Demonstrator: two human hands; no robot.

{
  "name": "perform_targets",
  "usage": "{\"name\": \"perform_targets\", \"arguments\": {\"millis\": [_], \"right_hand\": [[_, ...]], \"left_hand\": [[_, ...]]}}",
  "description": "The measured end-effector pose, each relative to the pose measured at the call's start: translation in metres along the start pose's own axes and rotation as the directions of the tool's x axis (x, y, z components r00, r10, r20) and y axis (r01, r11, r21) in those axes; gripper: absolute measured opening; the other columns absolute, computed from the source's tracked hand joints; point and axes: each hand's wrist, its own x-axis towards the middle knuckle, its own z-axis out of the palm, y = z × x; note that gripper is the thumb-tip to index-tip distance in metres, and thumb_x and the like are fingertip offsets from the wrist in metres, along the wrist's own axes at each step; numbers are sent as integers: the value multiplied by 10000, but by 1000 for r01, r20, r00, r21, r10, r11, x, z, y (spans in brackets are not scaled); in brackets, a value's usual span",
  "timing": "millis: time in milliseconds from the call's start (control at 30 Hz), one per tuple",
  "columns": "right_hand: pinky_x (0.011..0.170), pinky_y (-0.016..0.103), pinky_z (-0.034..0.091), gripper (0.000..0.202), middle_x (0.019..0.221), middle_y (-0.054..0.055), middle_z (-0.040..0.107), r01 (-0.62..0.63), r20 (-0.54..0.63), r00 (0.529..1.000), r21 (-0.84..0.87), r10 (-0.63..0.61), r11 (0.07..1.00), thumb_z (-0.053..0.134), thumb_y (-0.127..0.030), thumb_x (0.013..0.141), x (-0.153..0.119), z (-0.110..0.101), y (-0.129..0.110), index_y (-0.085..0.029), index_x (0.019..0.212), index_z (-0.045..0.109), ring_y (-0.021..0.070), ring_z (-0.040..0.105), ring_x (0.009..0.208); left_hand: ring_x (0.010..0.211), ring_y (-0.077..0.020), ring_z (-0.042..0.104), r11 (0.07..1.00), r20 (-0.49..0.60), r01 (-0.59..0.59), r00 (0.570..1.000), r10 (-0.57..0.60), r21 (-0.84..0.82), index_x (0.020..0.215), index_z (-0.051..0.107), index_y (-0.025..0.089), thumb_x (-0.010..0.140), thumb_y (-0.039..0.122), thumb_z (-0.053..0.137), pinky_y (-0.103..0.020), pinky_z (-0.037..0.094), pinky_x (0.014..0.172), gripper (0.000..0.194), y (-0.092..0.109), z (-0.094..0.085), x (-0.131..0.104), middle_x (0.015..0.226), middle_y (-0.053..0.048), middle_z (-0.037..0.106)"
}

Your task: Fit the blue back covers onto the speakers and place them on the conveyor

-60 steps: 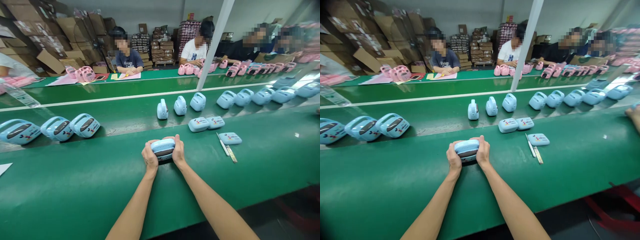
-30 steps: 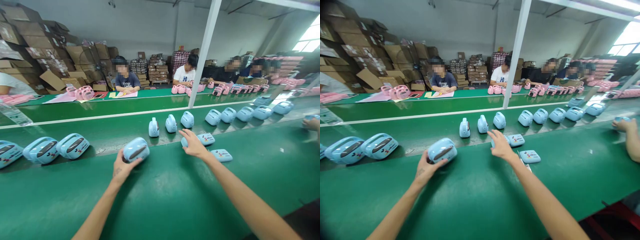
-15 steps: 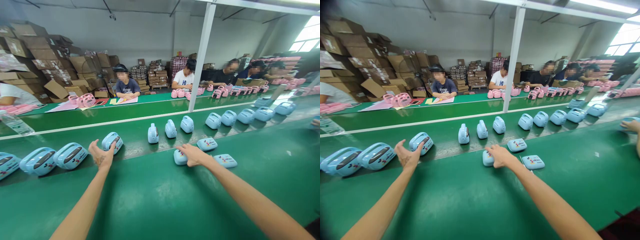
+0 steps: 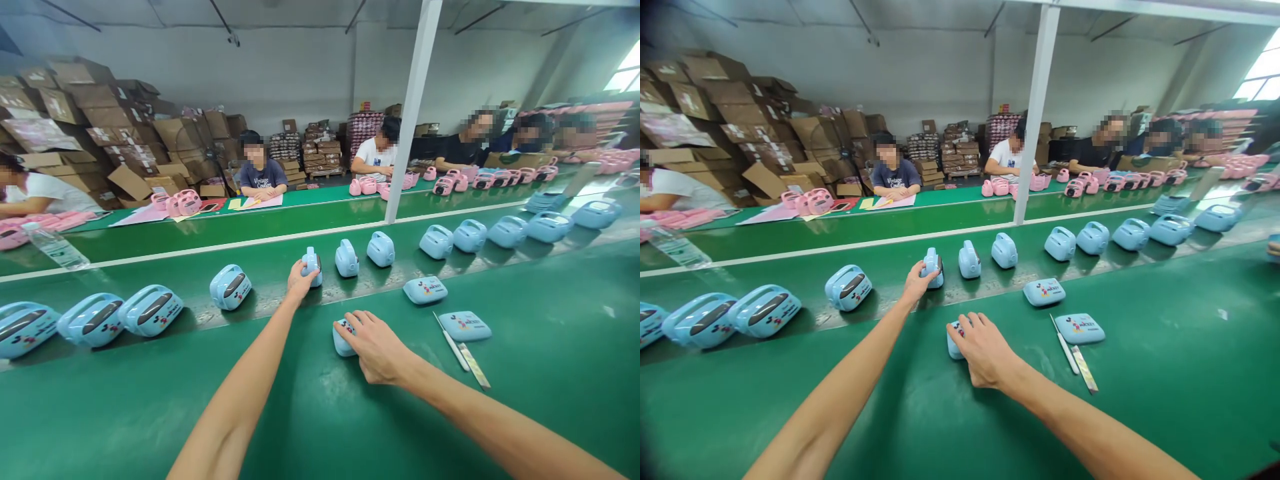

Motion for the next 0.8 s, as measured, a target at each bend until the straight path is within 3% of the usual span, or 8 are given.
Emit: {"name": "perform_targets", "arguments": {"millis": [167, 333, 400, 500, 600, 667, 700, 800], "right_hand": [[964, 466, 476, 738, 1304, 195, 577, 60, 43, 997, -46, -58, 997, 646, -147, 723, 1, -1, 4, -188, 1438, 469, 335, 566, 1102], [1046, 517, 427, 746, 1348, 214, 547, 68, 3, 998, -33, -68, 997, 637, -125, 749, 0, 5, 6, -169, 1470, 451, 353, 529, 1185], [1063, 532, 414, 752, 1357, 220, 542, 72, -21, 997, -5, -72, 997, 626, -104, 753, -1, 8, 7, -164, 1481, 451, 353, 522, 1207], [1108, 602, 362, 776, 1367, 214, 548, 76, -70, 995, 52, -72, 996, 621, -64, 716, -1, 10, 11, -179, 1472, 488, 367, 510, 1249], [1142, 618, 337, 777, 1393, 194, 554, 32, -201, 979, 235, 16, 971, 595, -43, 673, 0, 6, 18, -195, 1434, 553, 372, 500, 1296], [1139, 563, 385, 776, 1422, 163, 556, 8, -295, 941, 506, 165, 863, 574, -68, 680, 2, 1, 20, -217, 1441, 550, 344, 515, 1313], [1118, 538, 425, 776, 1418, 142, 572, 21, -303, 920, 670, 248, 742, 568, -95, 694, 3, -2, 20, -236, 1456, 531, 327, 541, 1302], [994, 517, 539, 674, 1332, 105, 657, 123, -156, 928, 986, 339, 116, 573, -237, 768, 8, -9, 9, -265, 1439, 517, 308, 651, 1193]], "left_hand": [[1185, -324, 619, 956, 8, 96, 995, -98, -277, 739, 745, 171, 536, 325, 938, -388, 456, 1041, 320, 10, -10, -16, 1129, -130, 726], [959, -276, 715, 819, -11, 185, 974, -227, -543, 980, 743, 202, 728, 557, 799, -437, 573, 874, 438, 21, -61, -56, 1007, -79, 764], [994, -287, 726, 642, 22, 233, 948, -319, -730, 1044, 728, 234, 815, 570, 729, -500, 570, 918, 406, 22, -86, -77, 1044, -69, 777], [1098, -362, 712, 328, 220, 336, 913, -343, -883, 1203, 693, 212, 893, 573, 641, -639, 503, 1003, 479, 15, -117, -109, 1152, -133, 770], [1179, -391, 681, 185, 322, 382, 903, -285, -906, 1330, 637, 185, 956, 478, 572, -689, 415, 1082, 479, -1, -135, -132, 1200, -178, 754], [1205, -388, 670, 131, 336, 380, 902, -270, -916, 1374, 611, 217, 963, 464, 564, -696, 364, 1120, 481, -11, -139, -140, 1210, -168, 755], [1215, -390, 664, 113, 343, 384, 899, -272, -917, 1389, 599, 237, 958, 491, 567, -703, 344, 1130, 502, -15, -139, -142, 1217, -162, 755], [1235, -414, 645, 89, 382, 422, 877, -293, -902, 1418, 565, 262, 909, 613, 589, -744, 313, 1123, 619, -19, -134, -148, 1231, -159, 750]]}}
